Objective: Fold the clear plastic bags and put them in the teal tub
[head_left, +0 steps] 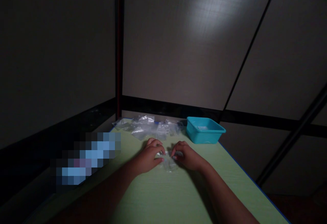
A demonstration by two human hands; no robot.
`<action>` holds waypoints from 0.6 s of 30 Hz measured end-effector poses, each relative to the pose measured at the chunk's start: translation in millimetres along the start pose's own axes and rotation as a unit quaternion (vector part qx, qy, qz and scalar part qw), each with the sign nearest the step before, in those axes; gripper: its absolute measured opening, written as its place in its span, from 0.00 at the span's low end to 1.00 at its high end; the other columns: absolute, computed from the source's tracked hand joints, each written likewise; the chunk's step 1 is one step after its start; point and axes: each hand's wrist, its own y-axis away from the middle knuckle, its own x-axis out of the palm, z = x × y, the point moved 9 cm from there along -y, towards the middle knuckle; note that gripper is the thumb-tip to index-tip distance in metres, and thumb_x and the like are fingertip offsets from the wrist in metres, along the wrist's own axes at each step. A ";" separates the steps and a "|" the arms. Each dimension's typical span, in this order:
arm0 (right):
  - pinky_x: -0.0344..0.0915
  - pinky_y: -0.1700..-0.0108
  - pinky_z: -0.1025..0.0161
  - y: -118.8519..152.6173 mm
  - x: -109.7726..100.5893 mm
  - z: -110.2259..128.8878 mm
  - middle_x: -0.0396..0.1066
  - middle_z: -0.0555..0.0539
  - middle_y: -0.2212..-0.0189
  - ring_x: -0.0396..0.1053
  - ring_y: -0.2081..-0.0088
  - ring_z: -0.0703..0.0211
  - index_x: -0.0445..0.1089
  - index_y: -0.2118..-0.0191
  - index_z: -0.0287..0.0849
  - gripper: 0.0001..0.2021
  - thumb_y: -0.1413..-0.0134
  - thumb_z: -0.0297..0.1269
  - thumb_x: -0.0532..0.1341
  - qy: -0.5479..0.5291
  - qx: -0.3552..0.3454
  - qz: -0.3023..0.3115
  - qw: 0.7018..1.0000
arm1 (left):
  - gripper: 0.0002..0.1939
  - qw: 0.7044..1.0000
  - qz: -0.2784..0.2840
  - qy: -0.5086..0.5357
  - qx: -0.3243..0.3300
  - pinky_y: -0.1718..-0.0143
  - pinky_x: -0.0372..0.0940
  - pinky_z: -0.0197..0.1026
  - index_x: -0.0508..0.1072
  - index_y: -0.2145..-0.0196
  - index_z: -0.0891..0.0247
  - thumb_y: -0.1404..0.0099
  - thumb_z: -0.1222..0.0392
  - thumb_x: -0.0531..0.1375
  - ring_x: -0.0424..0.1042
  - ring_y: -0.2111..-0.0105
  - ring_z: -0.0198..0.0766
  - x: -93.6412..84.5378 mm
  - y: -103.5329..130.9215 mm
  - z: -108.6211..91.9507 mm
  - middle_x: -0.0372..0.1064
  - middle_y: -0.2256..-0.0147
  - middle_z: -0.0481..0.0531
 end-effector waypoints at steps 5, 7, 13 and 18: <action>0.53 0.57 0.60 -4.5 8.2 9.4 0.65 0.47 0.66 0.58 0.59 0.55 0.71 0.67 0.46 0.06 0.54 0.33 0.61 -0.007 -0.010 0.004 1.000 | 0.06 1.000 -0.008 -0.004 0.008 0.53 0.54 0.43 0.71 0.68 0.56 0.43 0.65 0.57 0.56 0.54 0.41 -1.7 -0.4 -1.3 0.63 0.61 0.50; 0.53 0.57 0.60 -6.6 11.6 9.2 0.64 0.47 0.66 0.57 0.59 0.55 0.71 0.66 0.46 0.06 0.53 0.34 0.61 -0.008 -0.005 0.008 1.000 | 0.06 1.000 -0.015 -0.008 0.012 0.53 0.53 0.42 0.71 0.69 0.57 0.41 0.66 0.55 0.56 0.54 0.41 -2.7 -0.7 -1.1 0.63 0.61 0.50; 0.51 0.57 0.59 -7.8 17.0 9.8 0.62 0.48 0.65 0.56 0.58 0.56 0.69 0.66 0.45 0.05 0.51 0.35 0.58 0.009 0.006 0.021 1.000 | 0.05 1.000 -0.018 -0.008 0.010 0.55 0.54 0.41 0.70 0.70 0.59 0.43 0.67 0.57 0.57 0.57 0.39 -2.7 -1.4 1.2 0.63 0.65 0.49; 0.50 0.57 0.59 -6.2 18.7 13.0 0.61 0.48 0.64 0.55 0.57 0.55 0.67 0.65 0.46 0.05 0.51 0.36 0.59 0.015 0.013 0.037 0.999 | 0.06 1.000 0.000 -0.005 -0.007 0.56 0.55 0.41 0.68 0.71 0.58 0.47 0.69 0.59 0.56 0.58 0.40 0.3 -0.3 3.8 0.60 0.66 0.48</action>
